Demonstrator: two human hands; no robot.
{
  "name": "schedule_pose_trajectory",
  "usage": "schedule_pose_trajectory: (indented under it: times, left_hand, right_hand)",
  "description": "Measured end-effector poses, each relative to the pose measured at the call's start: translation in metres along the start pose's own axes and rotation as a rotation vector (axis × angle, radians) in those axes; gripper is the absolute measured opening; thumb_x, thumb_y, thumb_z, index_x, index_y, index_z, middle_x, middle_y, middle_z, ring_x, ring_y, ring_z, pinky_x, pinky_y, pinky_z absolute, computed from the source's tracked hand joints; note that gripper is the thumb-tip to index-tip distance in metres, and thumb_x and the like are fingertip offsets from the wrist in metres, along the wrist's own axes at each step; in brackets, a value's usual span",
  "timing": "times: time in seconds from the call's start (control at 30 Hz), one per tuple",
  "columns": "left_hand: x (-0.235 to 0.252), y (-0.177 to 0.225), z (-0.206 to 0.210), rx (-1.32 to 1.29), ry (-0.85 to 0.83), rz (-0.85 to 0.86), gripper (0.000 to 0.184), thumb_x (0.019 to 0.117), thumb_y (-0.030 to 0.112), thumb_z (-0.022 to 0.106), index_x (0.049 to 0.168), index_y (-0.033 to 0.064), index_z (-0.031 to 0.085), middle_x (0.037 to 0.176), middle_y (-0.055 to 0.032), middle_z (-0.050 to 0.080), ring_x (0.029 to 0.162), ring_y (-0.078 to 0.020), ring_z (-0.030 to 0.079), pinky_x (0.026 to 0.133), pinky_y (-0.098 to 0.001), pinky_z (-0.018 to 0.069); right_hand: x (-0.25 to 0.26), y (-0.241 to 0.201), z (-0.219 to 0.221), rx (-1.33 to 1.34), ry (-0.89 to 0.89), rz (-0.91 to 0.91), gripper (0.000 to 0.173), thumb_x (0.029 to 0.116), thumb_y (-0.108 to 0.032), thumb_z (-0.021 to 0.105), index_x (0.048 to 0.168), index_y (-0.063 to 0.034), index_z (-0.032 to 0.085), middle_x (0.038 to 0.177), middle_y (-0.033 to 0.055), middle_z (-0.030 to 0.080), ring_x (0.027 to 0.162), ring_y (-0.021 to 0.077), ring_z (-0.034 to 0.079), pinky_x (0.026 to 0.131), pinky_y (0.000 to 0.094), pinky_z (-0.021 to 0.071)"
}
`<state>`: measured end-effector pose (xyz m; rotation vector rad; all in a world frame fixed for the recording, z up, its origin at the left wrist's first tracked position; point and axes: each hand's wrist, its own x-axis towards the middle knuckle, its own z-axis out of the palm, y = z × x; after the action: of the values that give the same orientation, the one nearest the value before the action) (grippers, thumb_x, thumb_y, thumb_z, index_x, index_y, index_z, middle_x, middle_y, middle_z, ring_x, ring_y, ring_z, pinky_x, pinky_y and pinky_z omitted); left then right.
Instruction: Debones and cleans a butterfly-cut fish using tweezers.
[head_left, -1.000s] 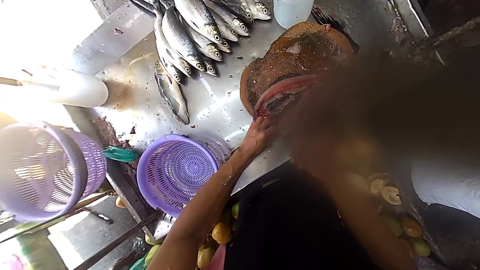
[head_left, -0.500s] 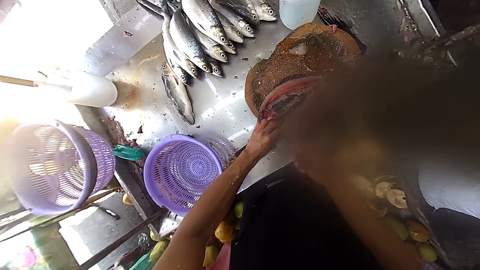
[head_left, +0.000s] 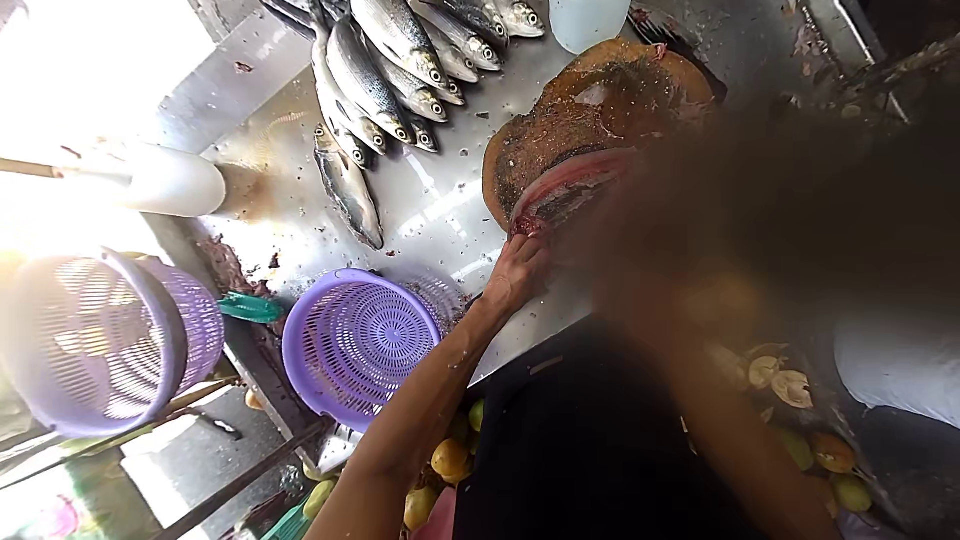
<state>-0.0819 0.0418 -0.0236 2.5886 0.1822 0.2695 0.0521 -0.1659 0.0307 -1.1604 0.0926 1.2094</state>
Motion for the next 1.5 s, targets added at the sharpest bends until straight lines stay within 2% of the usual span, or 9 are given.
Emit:
schedule_pose_trajectory:
  times: [0.17,0.4,0.5,0.63,0.87,1.07,1.17,1.33,1.5]
  left_hand:
    - [0.000,0.001,0.002,0.010,0.006,-0.018,0.012,0.0959,0.014,0.067,0.103,0.0054,0.071,0.103,-0.0112,0.070,0.103,-0.0300,0.065,0.089,-0.0437,0.0523]
    - [-0.001,0.003,0.003,0.031,0.010,-0.015,0.014,0.0956,0.013,0.066,0.105,0.0041,0.070,0.102,-0.0123,0.069,0.101,-0.0304,0.065,0.087,-0.0429,0.0526]
    - [-0.002,0.003,0.002,0.052,0.020,-0.027,0.014,0.0966,0.013,0.065,0.106,0.0047,0.070,0.104,-0.0118,0.070,0.102,-0.0304,0.065,0.088,-0.0427,0.0528]
    - [0.000,0.001,0.005,0.055,0.039,-0.029,0.014,0.0958,0.012,0.067,0.107,0.0042,0.069,0.103,-0.0118,0.069,0.102,-0.0301,0.065,0.089,-0.0421,0.0529]
    - [-0.001,-0.001,0.006,0.023,0.036,-0.022,0.017,0.0954,0.014,0.068,0.107,0.0023,0.070,0.102,-0.0131,0.069,0.103,-0.0312,0.065,0.091,-0.0427,0.0536]
    - [0.000,-0.003,0.004,0.032,0.035,-0.003,0.017,0.0954,0.015,0.068,0.107,0.0035,0.070,0.101,-0.0123,0.069,0.102,-0.0304,0.065,0.090,-0.0426,0.0530]
    - [0.000,-0.002,0.001,0.004,0.014,0.002,0.017,0.0955,0.015,0.068,0.109,0.0046,0.069,0.104,-0.0115,0.069,0.103,-0.0295,0.064,0.091,-0.0422,0.0526]
    - [0.001,-0.004,-0.004,-0.017,-0.007,0.009,0.016,0.0959,0.014,0.066,0.109,0.0040,0.069,0.105,-0.0109,0.070,0.105,-0.0285,0.065,0.094,-0.0412,0.0525]
    - [-0.001,-0.003,-0.001,-0.009,0.017,0.011,0.015,0.0949,0.012,0.067,0.108,0.0039,0.069,0.102,-0.0111,0.070,0.102,-0.0286,0.065,0.091,-0.0409,0.0528]
  right_hand:
    - [-0.002,0.008,0.026,0.283,-0.093,0.387,0.049,0.1125,-0.036,0.023,0.120,0.0001,0.055,0.086,0.0146,0.073,0.060,0.0152,0.068,0.044,0.0212,0.0483]
    - [0.010,0.014,0.030,0.404,-0.087,0.431,0.051,0.1114,-0.043,0.027,0.115,-0.0019,0.057,0.085,0.0153,0.073,0.060,0.0155,0.068,0.046,0.0206,0.0488]
    - [0.014,0.016,0.034,0.230,-0.120,0.337,0.037,0.1123,-0.029,0.034,0.115,-0.0004,0.057,0.084,0.0120,0.071,0.061,0.0128,0.067,0.047,0.0200,0.0507]
    - [-0.004,0.012,0.039,-0.076,-0.110,0.174,0.023,0.1021,-0.012,0.060,0.116,0.0061,0.058,0.080,0.0116,0.071,0.060,0.0158,0.068,0.049,0.0253,0.0552]
    - [-0.026,-0.006,0.028,-0.085,-0.066,0.054,0.026,0.1027,-0.013,0.059,0.120,0.0066,0.056,0.084,0.0139,0.072,0.062,0.0174,0.070,0.048,0.0260,0.0559]
    - [-0.004,-0.007,-0.004,-0.339,0.243,-0.388,0.040,0.0984,-0.015,0.059,0.133,-0.0007,0.047,0.094,0.0075,0.074,0.070,0.0156,0.071,0.057,0.0283,0.0592]
    - [0.007,-0.001,-0.012,-0.061,0.293,-0.179,0.026,0.1109,-0.024,0.042,0.123,-0.0033,0.052,0.090,0.0134,0.075,0.066,0.0183,0.072,0.048,0.0252,0.0539]
    - [-0.013,0.001,0.019,0.050,-0.106,0.141,0.036,0.1099,-0.026,0.036,0.126,0.0012,0.053,0.090,0.0164,0.075,0.065,0.0179,0.072,0.049,0.0241,0.0541]
    - [-0.002,0.009,0.030,0.206,-0.116,0.349,0.041,0.1123,-0.027,0.029,0.120,0.0021,0.057,0.087,0.0156,0.074,0.061,0.0153,0.069,0.045,0.0214,0.0505]
